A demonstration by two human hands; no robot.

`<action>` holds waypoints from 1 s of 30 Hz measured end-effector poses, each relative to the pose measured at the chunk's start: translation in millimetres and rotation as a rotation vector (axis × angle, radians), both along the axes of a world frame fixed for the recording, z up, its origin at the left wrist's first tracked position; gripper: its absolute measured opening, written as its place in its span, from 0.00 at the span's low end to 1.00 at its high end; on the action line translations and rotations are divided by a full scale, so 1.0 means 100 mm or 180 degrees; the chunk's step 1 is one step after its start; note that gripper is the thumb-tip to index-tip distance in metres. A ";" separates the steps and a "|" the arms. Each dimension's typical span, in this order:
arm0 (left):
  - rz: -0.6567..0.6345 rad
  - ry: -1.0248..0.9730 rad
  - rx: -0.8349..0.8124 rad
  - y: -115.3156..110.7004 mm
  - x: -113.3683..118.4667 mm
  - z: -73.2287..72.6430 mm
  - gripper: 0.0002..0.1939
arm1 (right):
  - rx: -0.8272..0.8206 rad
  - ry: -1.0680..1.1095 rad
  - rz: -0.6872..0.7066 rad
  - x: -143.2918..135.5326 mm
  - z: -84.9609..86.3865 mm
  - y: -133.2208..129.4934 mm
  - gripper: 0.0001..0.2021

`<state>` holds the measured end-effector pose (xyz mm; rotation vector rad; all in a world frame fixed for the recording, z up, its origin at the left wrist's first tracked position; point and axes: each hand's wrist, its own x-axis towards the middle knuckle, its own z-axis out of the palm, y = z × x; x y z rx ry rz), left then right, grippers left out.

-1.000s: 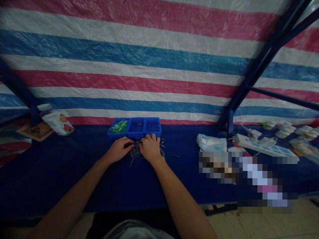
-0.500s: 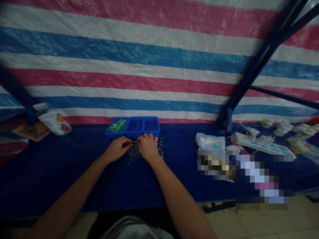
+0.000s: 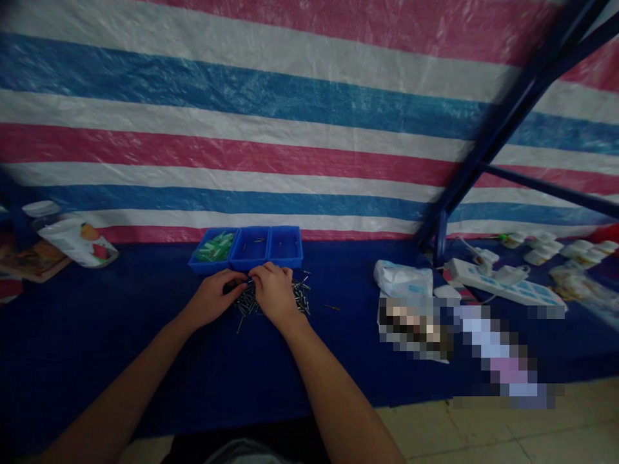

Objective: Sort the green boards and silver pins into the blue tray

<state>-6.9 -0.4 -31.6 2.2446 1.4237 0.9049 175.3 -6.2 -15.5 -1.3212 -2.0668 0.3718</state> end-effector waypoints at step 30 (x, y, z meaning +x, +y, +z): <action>0.0187 -0.0403 -0.0004 -0.16 0.05 0.22 0.11 | 0.0179 0.0535 0.0591 -0.05 0.12 -0.14 0.17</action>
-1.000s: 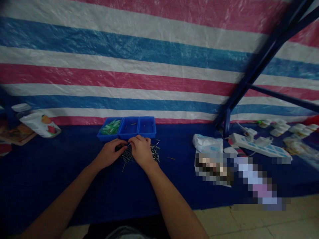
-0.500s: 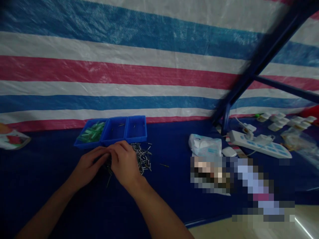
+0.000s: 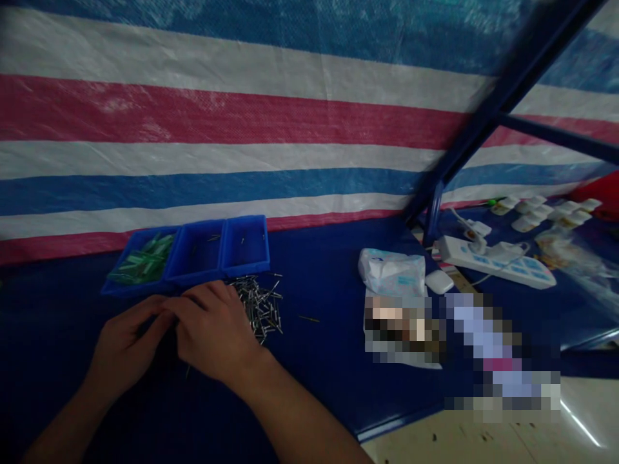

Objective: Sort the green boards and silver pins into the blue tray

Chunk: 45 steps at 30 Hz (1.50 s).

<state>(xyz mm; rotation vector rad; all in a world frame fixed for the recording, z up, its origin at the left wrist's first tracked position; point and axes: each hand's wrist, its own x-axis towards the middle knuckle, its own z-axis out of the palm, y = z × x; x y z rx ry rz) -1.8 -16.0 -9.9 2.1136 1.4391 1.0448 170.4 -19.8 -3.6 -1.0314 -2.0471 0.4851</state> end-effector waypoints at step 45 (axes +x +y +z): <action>0.0218 0.0276 0.0422 0.14 -0.05 -0.13 0.14 | -0.1912 0.2387 -0.1003 0.34 -0.01 0.38 0.16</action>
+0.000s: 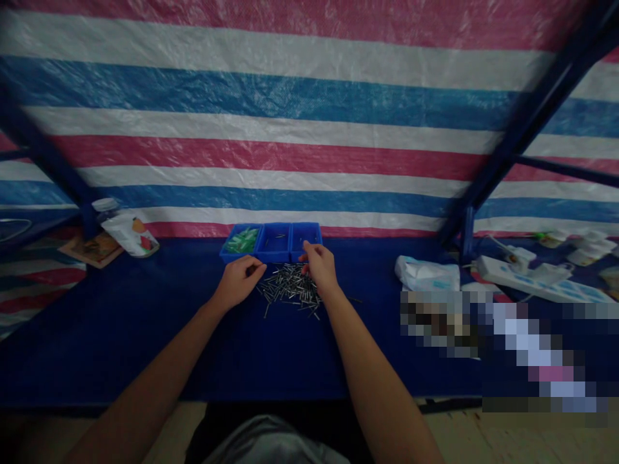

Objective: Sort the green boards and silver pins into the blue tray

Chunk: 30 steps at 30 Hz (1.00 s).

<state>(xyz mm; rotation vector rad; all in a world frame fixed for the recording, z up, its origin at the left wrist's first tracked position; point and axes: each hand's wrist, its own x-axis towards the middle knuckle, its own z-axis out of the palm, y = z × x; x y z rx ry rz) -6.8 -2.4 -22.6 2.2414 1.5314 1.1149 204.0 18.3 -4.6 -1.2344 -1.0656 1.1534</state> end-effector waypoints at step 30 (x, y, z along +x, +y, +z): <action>-0.0111 -0.0993 -0.0354 0.06 0.01 -0.05 0.09 | 0.1847 -0.2385 0.0910 -0.21 -0.09 -0.18 0.10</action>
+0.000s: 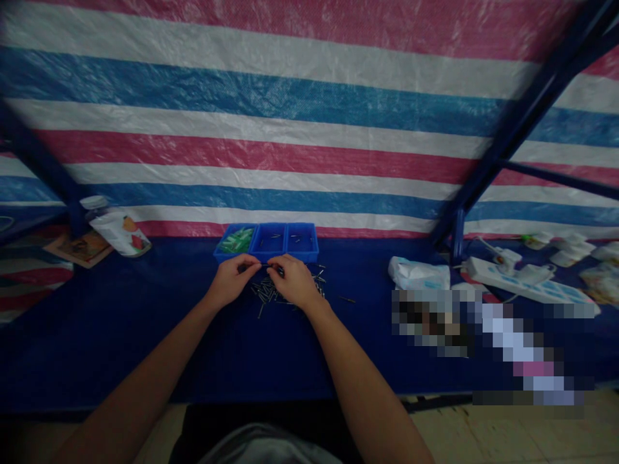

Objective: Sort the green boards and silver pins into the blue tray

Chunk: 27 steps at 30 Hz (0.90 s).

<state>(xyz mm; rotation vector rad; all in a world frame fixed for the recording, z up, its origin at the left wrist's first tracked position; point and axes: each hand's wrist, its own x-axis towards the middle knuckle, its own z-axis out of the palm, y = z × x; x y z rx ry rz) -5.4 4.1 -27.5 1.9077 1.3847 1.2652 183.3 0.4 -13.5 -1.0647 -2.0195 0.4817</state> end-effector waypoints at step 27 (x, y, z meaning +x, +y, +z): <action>-0.0020 -0.0813 -0.0243 0.03 0.00 -0.01 0.13 | -0.2114 0.3134 0.0345 0.15 0.18 0.09 0.15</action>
